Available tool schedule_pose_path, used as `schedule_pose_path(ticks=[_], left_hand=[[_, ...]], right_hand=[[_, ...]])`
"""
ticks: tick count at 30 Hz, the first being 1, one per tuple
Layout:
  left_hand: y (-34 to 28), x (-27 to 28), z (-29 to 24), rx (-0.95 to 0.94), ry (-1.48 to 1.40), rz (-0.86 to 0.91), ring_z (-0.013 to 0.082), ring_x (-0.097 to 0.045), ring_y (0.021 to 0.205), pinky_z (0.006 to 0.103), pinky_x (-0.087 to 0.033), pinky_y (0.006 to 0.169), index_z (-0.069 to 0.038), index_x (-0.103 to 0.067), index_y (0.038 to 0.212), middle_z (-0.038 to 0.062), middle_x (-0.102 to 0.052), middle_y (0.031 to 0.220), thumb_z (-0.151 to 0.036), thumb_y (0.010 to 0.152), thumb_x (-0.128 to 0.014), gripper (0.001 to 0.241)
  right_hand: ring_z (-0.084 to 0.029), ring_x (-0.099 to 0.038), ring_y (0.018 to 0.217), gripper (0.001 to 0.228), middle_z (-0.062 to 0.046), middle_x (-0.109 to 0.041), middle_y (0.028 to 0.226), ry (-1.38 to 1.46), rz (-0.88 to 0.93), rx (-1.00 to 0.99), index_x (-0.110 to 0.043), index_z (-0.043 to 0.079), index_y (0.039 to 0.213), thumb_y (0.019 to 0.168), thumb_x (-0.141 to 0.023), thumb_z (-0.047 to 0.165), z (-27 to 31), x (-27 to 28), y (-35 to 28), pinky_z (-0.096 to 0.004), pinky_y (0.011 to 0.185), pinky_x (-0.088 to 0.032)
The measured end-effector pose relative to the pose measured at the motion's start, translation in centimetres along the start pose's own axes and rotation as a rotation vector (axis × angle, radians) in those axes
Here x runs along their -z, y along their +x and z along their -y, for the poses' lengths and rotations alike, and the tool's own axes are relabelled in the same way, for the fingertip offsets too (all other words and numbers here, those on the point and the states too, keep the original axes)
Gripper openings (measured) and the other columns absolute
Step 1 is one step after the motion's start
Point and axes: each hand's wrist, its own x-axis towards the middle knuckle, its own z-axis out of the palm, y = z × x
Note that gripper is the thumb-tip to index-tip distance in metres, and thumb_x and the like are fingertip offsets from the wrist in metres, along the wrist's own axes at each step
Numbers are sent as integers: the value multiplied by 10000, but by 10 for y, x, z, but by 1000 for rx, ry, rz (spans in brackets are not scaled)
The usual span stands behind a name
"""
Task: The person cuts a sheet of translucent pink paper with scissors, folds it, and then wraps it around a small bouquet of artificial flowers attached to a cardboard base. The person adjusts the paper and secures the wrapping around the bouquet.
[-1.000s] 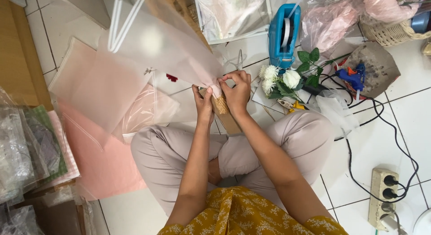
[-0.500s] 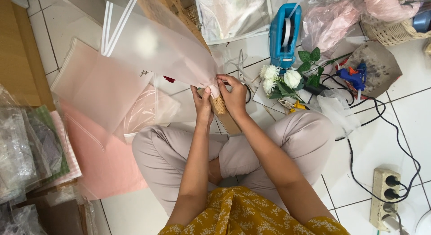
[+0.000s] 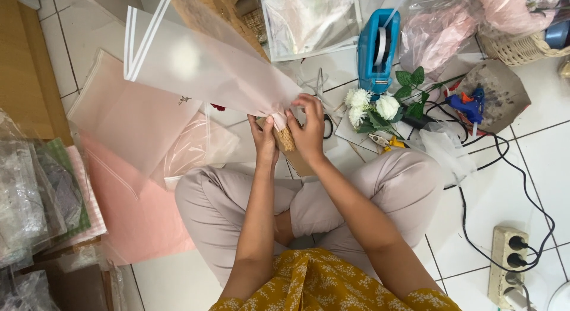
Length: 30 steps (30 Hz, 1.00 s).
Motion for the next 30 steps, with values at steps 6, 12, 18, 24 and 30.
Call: schedule_pose_path(ticks=[6,12,18,24,30], left_hand=[[4,18,22,-47,58,-14,132,-638,967,323,-559,864,-217,-455,1358,47,-635,1152,-278,903,-753,547],[1,12,17,-144,130,-38,99,-565,964,293,-491,874,-196,-454,1156,-13,-592,1071,-189,923,-745,373],[-3,2,-9,-239,313,-74,144,-476,1046,350,-404,964,-180,-416,1143,2,-495,1109,-209,920,-778,427],[-19,-9,-37,-384,667,-27,413,-331,1416,547,-225,1193,-104,-476,1294,206,-384,1426,-236,1075,-510,258],[-40,-21,-67,-404,707,16,449,-380,1424,552,-284,1174,-21,-402,1412,270,-414,1507,-49,1047,-456,370]], right_hand=[[-282,-491,1204,293,-52,-475,1304,-219,-198,238,-706,181,1112,855,-776,57,14,-1,-11,-391,1021,-446],[-281,-644,1150,381,-84,-650,1223,-57,-70,328,-736,103,1153,803,-686,-39,15,-11,-21,-391,997,-511],[-375,-587,1287,617,-175,-569,1431,15,105,231,-603,39,1342,738,-673,-65,20,-12,-27,-465,1066,-489],[-418,-518,1354,619,-212,-570,1441,198,191,-38,-502,53,1392,822,-736,-9,9,-12,-20,-528,1102,-445],[-283,-575,1272,661,-145,-634,1331,489,174,-352,-443,62,1358,864,-869,172,-49,-35,-27,-454,1052,-469]])
